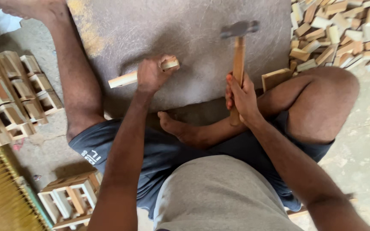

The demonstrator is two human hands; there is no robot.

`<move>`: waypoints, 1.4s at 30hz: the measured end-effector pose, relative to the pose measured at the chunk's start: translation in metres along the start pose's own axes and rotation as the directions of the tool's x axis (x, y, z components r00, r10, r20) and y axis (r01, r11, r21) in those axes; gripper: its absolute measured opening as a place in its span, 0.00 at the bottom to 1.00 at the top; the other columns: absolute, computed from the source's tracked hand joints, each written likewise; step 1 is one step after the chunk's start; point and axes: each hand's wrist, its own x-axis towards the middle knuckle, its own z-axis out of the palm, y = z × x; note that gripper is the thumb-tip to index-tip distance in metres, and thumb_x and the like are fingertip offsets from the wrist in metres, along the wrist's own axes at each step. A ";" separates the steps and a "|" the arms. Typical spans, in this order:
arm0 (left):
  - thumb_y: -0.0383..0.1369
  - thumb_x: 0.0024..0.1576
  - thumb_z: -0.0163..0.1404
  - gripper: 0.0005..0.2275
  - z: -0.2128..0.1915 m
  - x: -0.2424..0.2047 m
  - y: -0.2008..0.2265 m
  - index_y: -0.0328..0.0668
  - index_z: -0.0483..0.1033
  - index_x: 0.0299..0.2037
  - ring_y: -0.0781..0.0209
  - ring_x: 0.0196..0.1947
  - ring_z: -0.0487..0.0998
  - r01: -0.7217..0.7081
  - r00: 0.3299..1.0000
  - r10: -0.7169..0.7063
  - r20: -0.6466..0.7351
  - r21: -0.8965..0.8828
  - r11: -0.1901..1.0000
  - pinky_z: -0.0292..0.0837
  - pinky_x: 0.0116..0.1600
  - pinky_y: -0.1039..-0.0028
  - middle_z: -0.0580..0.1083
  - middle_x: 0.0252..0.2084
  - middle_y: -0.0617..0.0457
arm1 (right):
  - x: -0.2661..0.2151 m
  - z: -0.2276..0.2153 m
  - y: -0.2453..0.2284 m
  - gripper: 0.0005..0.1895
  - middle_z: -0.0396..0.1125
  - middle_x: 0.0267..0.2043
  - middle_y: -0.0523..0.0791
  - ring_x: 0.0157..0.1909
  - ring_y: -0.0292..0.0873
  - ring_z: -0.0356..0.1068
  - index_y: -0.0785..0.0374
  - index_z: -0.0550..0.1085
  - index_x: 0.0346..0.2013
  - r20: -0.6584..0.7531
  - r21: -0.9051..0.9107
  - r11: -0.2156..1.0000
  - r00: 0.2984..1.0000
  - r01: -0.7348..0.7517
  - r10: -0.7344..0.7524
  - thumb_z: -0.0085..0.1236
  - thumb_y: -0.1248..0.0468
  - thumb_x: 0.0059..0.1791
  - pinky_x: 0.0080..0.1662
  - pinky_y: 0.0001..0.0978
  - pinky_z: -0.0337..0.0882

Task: The person sits on the floor and uses a hammer to tap small wooden pieces into a larger wooden frame. They repeatedly pick up pieces, align them, and hammer them into place, then set the assembled frame aside.

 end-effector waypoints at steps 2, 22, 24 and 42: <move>0.40 0.52 0.67 0.14 -0.003 -0.002 -0.001 0.51 0.84 0.46 0.54 0.32 0.84 -0.007 0.999 0.007 -0.038 0.014 1.000 0.78 0.39 0.65 0.82 0.37 0.50 | 0.002 0.016 0.010 0.13 0.60 0.21 0.38 0.15 0.32 0.59 0.61 0.66 0.43 -0.008 0.057 0.998 0.999 0.040 -0.040 0.52 0.54 0.57 0.18 0.26 0.62; 0.40 0.50 0.68 0.16 -0.009 -0.001 0.008 0.55 0.85 0.48 0.52 0.30 0.83 0.033 0.999 -0.034 0.019 0.058 0.998 0.76 0.37 0.63 0.82 0.34 0.50 | -0.020 0.067 0.042 0.13 0.59 0.20 0.39 0.15 0.32 0.59 0.63 0.65 0.41 0.119 -0.168 0.971 0.974 -0.171 0.192 0.52 0.57 0.56 0.18 0.28 0.61; 0.39 0.51 0.67 0.14 -0.011 -0.004 0.008 0.54 0.84 0.47 0.55 0.31 0.84 0.014 1.000 -0.015 0.022 0.015 1.000 0.77 0.39 0.64 0.83 0.36 0.52 | -0.018 0.067 0.044 0.12 0.58 0.20 0.39 0.15 0.32 0.57 0.63 0.65 0.41 0.057 -0.125 0.969 0.973 -0.214 0.223 0.53 0.57 0.56 0.18 0.28 0.60; 0.38 0.50 0.66 0.14 -0.009 -0.001 0.007 0.55 0.85 0.47 0.58 0.33 0.84 0.062 0.997 -0.061 0.037 -0.012 0.998 0.78 0.41 0.66 0.83 0.38 0.52 | 0.003 0.051 0.039 0.11 0.59 0.21 0.39 0.15 0.33 0.58 0.62 0.64 0.41 0.182 -0.221 0.958 0.958 -0.182 0.224 0.52 0.58 0.55 0.18 0.28 0.62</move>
